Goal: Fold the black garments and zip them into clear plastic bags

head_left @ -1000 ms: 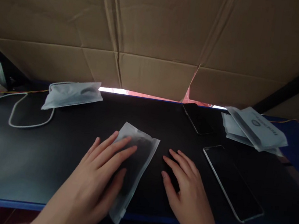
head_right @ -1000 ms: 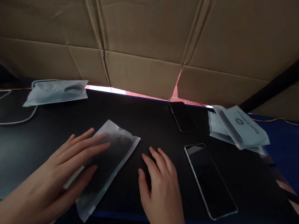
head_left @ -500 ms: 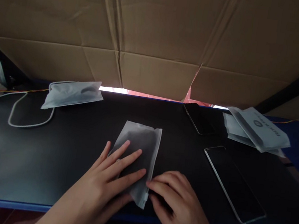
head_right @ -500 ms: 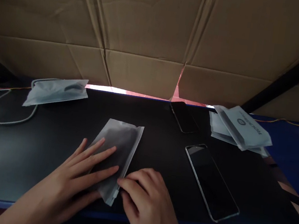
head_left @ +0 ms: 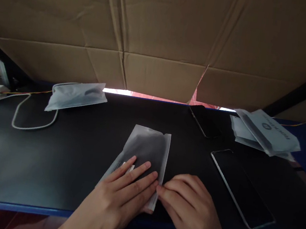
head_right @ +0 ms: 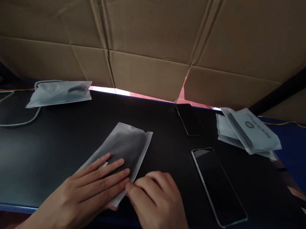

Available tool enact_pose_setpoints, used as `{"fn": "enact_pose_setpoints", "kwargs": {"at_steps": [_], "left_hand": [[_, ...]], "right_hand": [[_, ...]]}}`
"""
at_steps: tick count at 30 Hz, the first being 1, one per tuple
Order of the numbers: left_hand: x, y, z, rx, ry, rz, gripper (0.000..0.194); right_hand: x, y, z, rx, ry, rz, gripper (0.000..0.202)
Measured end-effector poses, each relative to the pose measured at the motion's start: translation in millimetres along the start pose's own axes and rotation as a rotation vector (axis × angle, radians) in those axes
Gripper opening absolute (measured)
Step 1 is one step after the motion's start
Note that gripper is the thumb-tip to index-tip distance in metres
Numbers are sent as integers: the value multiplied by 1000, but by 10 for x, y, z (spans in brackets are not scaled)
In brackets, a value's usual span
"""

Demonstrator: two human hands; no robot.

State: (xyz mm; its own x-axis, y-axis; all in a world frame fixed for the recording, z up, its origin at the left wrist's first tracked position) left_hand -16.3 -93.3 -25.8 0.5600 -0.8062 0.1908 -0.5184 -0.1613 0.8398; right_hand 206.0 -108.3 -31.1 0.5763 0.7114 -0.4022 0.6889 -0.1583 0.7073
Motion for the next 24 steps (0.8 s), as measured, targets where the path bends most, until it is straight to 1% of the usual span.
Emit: {"fn": "enact_pose_setpoints", "kwargs": {"at_steps": [3, 7, 11, 15, 20, 24], "left_hand": [[32, 25, -20, 2, -32, -35, 35], [81, 90, -41, -8, -87, -39, 35], [121, 101, -51, 2, -79, -9, 29], [136, 27, -59, 18, -58, 13, 29], [122, -62, -85, -19, 8, 23, 29], [102, -98, -92, -55, 36, 29, 29]], "right_hand": [[158, 4, -37, -80, 4, 80, 16], [413, 55, -189, -209, 2, 289, 22], [683, 117, -369, -251, -11, 407, 22], [880, 94, -492, -285, -27, 473, 19], [983, 33, -552, -294, -96, 494, 20], [945, 83, -534, -282, -174, 430, 14]]}}
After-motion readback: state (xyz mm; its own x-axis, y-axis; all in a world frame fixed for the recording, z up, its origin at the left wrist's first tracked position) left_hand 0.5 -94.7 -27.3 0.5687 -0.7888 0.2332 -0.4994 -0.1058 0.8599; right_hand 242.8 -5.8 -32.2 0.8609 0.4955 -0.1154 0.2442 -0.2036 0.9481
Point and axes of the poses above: each hand's wrist, its own z-axis away from the middle knuckle, its own y-axis out of the back of the hand, x = y × z, the point moved 2 cm from there along -z, towards the middle knuckle, and after that the axes turned 4 degrees about y, right-handed, at the moved point
